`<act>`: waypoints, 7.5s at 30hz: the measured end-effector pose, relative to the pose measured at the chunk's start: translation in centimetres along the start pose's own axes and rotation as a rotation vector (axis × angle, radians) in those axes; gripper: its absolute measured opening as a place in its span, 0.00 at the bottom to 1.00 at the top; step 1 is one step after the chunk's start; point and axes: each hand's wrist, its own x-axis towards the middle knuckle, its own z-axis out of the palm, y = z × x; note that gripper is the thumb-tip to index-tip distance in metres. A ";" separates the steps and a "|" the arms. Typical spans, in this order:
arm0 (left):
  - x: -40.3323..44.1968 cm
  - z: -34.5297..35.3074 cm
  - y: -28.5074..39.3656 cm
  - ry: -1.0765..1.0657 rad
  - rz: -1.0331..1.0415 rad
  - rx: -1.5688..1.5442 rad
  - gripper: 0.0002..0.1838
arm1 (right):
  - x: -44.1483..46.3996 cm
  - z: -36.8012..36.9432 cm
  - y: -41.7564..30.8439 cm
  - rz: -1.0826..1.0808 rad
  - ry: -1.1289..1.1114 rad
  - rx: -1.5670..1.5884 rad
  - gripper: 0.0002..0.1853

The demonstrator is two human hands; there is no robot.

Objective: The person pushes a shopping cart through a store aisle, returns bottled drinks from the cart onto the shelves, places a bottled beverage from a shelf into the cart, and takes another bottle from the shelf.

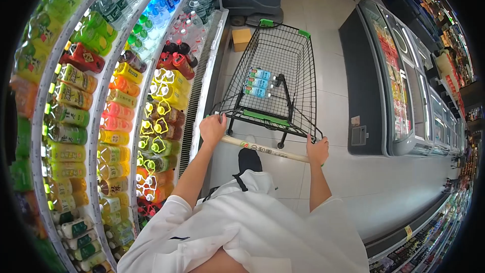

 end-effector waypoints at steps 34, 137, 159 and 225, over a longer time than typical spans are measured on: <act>51.4 14.4 2.0 -0.113 0.131 0.013 0.22 | 26.0 2.8 -31.3 0.239 0.024 0.000 0.36; 106.9 51.0 55.0 -0.616 1.436 -0.294 0.24 | 65.8 1.3 -59.8 1.630 0.271 0.038 0.33; 105.8 51.5 67.1 -0.879 1.693 -0.264 0.22 | 69.8 -4.5 -62.8 1.995 0.197 0.124 0.28; 31.7 37.7 93.2 -0.691 2.286 -0.123 0.25 | 47.2 -10.8 -36.0 2.439 0.566 0.382 0.26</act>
